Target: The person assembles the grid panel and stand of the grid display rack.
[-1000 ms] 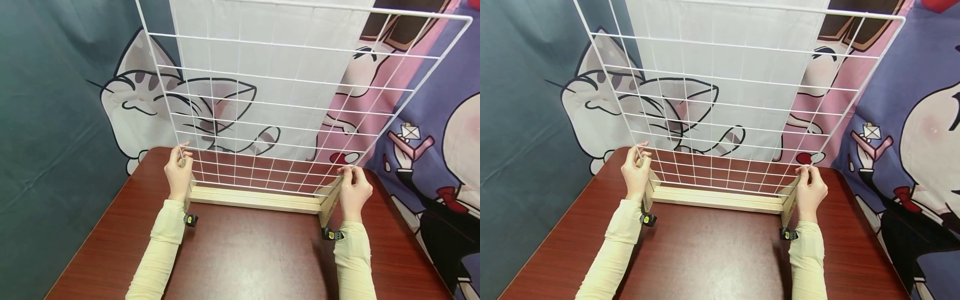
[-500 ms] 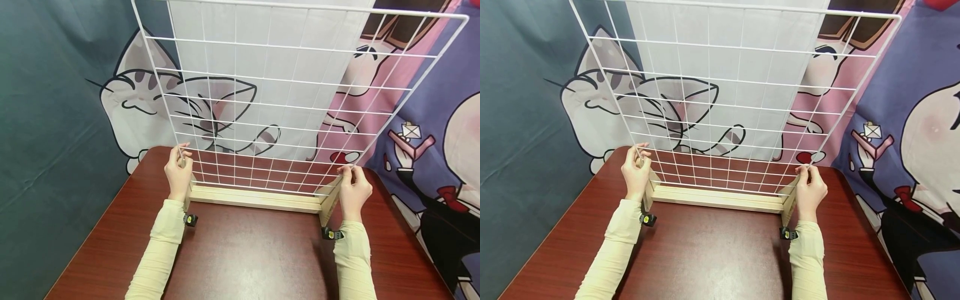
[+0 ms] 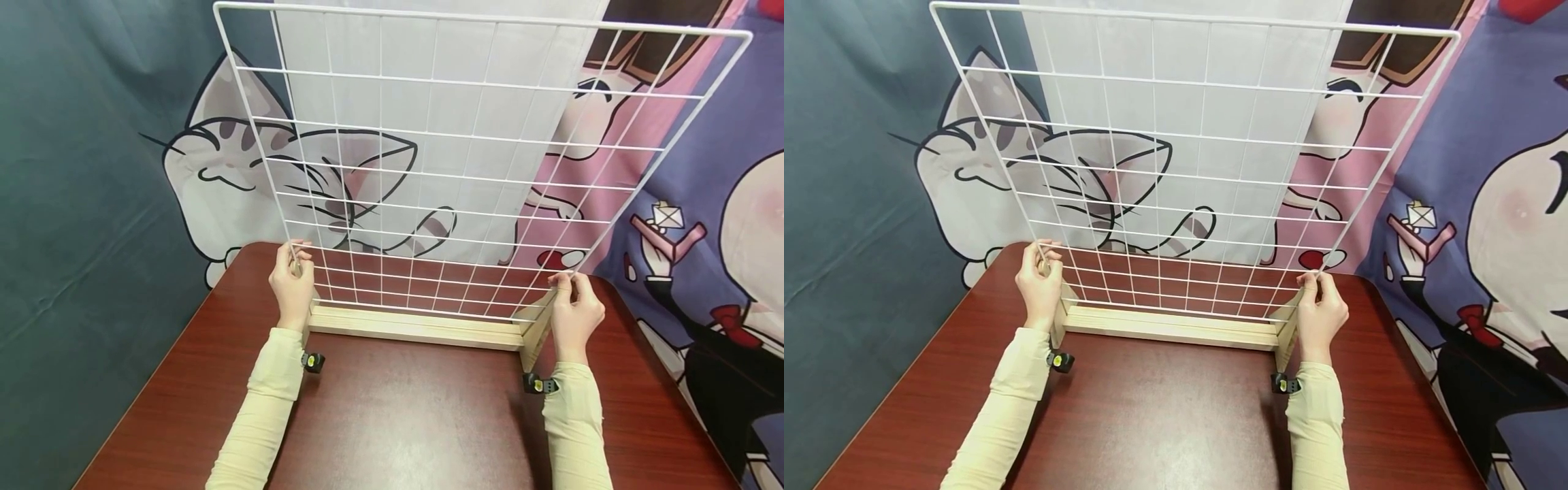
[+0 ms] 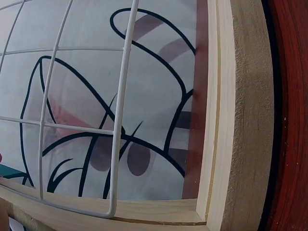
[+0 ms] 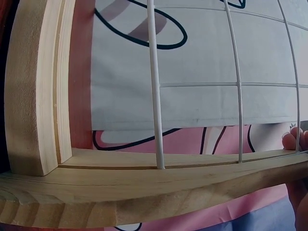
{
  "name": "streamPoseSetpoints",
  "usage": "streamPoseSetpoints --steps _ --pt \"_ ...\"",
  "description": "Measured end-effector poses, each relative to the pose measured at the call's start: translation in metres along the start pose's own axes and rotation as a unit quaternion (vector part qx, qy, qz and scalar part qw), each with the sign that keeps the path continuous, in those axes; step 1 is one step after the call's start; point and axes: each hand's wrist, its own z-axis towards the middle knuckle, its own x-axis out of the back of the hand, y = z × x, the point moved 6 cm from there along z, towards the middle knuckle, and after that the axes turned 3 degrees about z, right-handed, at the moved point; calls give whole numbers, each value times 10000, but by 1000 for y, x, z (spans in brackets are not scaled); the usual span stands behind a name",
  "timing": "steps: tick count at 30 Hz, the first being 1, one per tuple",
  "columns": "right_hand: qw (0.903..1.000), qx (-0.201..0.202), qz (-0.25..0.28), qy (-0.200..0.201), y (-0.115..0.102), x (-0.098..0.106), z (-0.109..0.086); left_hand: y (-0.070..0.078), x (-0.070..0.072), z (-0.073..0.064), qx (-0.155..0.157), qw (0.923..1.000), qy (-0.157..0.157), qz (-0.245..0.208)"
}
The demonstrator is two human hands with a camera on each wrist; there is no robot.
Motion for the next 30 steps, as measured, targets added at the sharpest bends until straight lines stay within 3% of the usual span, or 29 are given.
streamPoseSetpoints --steps 16,30 --pt "9999 54 92 -85 -2 0 0 -3 -1 1 32 9998 -64 -164" --pt "9998 74 121 -115 -3 0 -1 -7 -2 -1 22 10000 52 -8"
